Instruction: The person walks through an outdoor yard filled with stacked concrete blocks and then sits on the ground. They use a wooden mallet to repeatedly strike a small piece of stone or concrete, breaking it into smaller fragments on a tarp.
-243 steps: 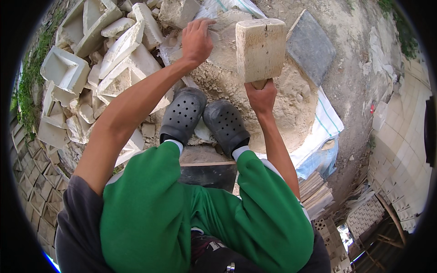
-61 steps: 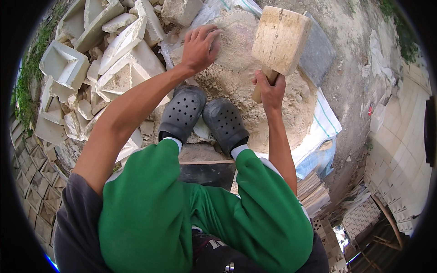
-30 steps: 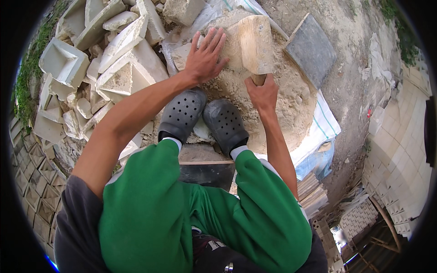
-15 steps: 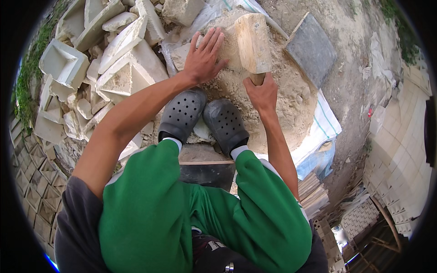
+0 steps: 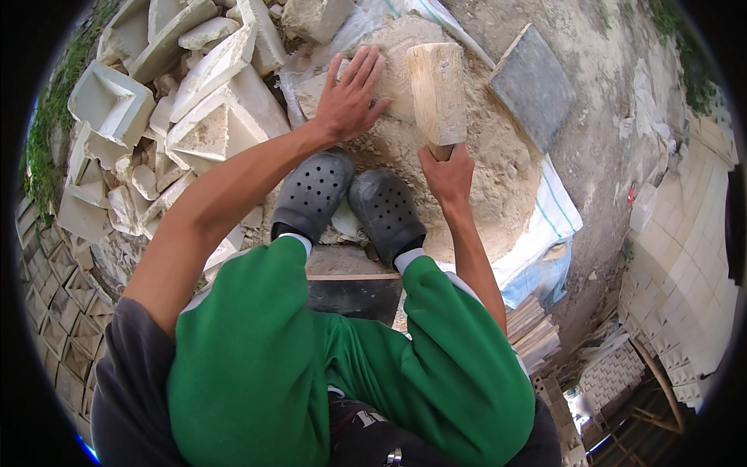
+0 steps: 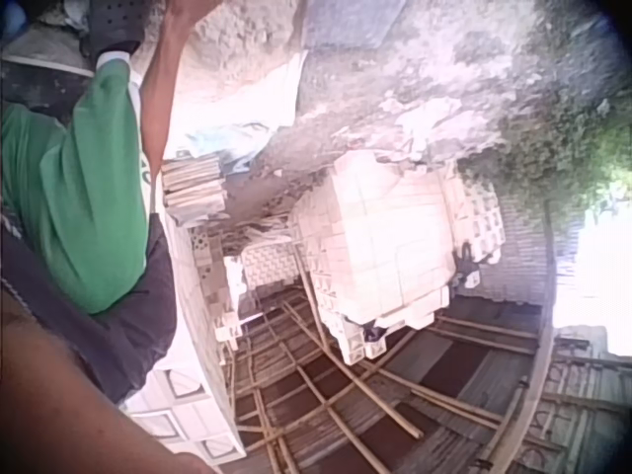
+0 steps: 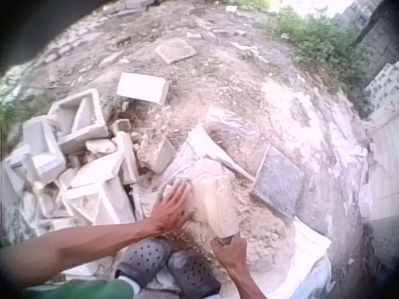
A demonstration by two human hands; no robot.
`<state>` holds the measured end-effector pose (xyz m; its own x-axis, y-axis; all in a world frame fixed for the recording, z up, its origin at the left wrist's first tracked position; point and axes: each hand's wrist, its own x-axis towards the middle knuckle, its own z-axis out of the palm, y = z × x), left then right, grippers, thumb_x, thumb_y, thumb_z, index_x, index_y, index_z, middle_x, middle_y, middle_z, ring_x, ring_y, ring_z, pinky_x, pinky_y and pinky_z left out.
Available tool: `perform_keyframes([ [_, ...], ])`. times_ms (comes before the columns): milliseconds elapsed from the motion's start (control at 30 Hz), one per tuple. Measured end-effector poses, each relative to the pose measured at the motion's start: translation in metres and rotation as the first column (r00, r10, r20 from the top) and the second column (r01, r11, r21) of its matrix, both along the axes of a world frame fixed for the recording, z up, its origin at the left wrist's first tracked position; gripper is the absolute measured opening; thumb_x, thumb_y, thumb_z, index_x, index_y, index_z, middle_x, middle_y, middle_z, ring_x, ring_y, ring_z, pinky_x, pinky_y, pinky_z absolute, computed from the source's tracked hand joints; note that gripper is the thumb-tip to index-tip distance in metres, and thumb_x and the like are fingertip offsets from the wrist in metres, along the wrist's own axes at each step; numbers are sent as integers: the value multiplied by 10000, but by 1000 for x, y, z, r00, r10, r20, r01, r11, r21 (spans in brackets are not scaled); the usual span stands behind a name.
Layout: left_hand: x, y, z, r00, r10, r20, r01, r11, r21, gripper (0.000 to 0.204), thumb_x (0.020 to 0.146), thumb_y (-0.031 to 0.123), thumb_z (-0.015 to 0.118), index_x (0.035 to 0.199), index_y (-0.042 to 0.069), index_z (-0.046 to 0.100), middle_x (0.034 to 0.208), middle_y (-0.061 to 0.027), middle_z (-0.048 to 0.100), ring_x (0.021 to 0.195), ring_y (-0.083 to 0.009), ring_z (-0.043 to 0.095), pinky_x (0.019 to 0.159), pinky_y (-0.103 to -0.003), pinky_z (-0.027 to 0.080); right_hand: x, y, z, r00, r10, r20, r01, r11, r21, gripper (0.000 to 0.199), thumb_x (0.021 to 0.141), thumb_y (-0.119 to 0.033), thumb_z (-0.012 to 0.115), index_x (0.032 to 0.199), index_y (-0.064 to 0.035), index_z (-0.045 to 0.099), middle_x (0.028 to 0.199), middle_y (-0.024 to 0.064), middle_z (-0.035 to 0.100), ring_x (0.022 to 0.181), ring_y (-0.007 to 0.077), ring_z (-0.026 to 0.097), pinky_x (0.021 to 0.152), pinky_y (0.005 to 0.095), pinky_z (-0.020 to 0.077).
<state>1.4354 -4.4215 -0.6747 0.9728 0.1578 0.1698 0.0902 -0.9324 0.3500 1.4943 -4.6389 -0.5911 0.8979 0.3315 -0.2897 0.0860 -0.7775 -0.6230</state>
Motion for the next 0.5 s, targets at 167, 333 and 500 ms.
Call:
perform_keyframes([
  [167, -1, 0, -1, 1000, -1, 8, 1, 1000, -1, 734, 992, 474, 466, 1505, -25, 304, 1616, -151, 231, 1519, -261, 149, 1211, -520, 37, -1, 0, 10, 996, -37, -80, 29, 995, -94, 456, 758, -244, 718, 1077, 70, 631, 927, 277, 698, 886, 420, 698, 764, 439, 540],
  [333, -1, -1, 1, 1000, 3, -17, -3, 1000, -5, 738, 992, 477, 464, 1509, -22, 296, 1617, -147, 231, 1520, -261, 149, 1212, -517, 34, -7, -14, 0, 999, -39, -26, 37, 995, -96, 454, 750, -242, 723, 1058, 78, 628, 895, 276, 698, 871, 423, 699, 764, 436, 540],
  [500, -2, 1, 1, 1000, -1, -15, 1, 1000, 2, 742, 991, 478, 467, 1512, -20, 290, 1617, -147, 230, 1520, -262, 148, 1212, -518, 31, -7, -9, 9, 999, -37, -32, 36, 999, -34, 461, 745, -235, 731, 1061, 83, 625, 874, 272, 699, 859, 408, 704, 759, 433, 540],
])
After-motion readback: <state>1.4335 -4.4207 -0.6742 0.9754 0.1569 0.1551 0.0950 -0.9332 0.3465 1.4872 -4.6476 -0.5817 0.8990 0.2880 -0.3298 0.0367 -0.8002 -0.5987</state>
